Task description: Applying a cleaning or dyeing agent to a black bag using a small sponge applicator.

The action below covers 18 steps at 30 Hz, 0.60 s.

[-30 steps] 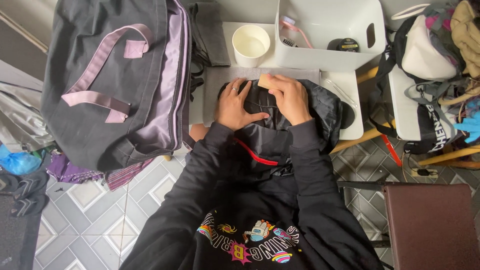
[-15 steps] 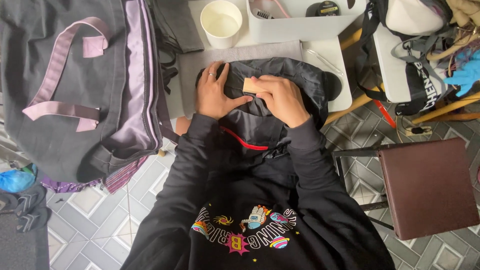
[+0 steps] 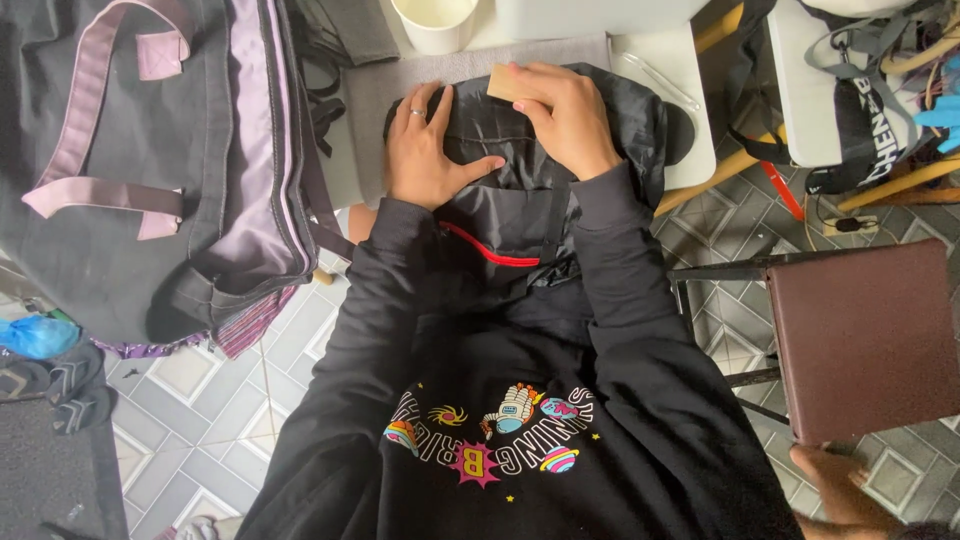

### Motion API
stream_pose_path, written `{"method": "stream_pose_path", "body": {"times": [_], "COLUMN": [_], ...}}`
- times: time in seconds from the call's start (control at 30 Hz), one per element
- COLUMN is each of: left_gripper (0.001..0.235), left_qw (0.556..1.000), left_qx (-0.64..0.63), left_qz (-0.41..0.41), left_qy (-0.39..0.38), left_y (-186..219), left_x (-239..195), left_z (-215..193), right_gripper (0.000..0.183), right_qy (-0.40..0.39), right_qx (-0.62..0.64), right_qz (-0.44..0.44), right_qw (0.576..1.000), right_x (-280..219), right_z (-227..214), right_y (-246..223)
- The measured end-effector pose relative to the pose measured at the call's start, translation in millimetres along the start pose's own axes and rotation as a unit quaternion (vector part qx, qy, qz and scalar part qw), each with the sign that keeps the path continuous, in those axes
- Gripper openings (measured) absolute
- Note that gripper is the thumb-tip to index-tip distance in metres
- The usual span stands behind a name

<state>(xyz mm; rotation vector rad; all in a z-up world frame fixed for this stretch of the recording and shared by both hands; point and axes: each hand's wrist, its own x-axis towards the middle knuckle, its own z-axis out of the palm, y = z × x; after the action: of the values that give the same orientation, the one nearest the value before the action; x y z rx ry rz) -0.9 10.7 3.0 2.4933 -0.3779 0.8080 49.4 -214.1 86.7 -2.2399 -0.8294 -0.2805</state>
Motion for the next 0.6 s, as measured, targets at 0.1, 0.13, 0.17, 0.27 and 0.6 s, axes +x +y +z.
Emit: {"method": "stream_pose_path", "body": {"times": [0.1,0.13,0.17,0.27,0.6], "left_gripper": [0.106,0.106,0.104,0.1,0.035], "left_qw": [1.0,1.0,0.999,0.997,0.988], "left_qx": [0.016,0.014,0.025,0.045,0.105], "left_qz": [-0.007,-0.009,-0.014,-0.028,0.072], "left_qy": [-0.019,-0.021,-0.03,-0.061,-0.087], "left_y": [5.6,6.6,7.6,11.6,5.9], "left_x": [0.7,1.6,2.4,4.9,49.3], "left_z": [-6.8,-7.8,-8.7,-11.0,32.7], "right_gripper": [0.041,0.041,0.04,0.039,0.034], "right_qy": [0.045,0.042,0.073,0.144,0.216], "right_qx": [0.048,0.048,0.033,-0.036,-0.148], "right_qz": [-0.04,-0.037,-0.031,-0.013,0.105], "right_qw": [0.997,0.997,0.996,0.989,0.959], "right_x": [-17.1,-23.4,-29.6,-51.8,-52.0], "right_z": [-20.2,-24.8,-29.2,-31.4,-37.4], "right_y": [-17.5,-18.7,-19.9,-11.8,6.2]}}
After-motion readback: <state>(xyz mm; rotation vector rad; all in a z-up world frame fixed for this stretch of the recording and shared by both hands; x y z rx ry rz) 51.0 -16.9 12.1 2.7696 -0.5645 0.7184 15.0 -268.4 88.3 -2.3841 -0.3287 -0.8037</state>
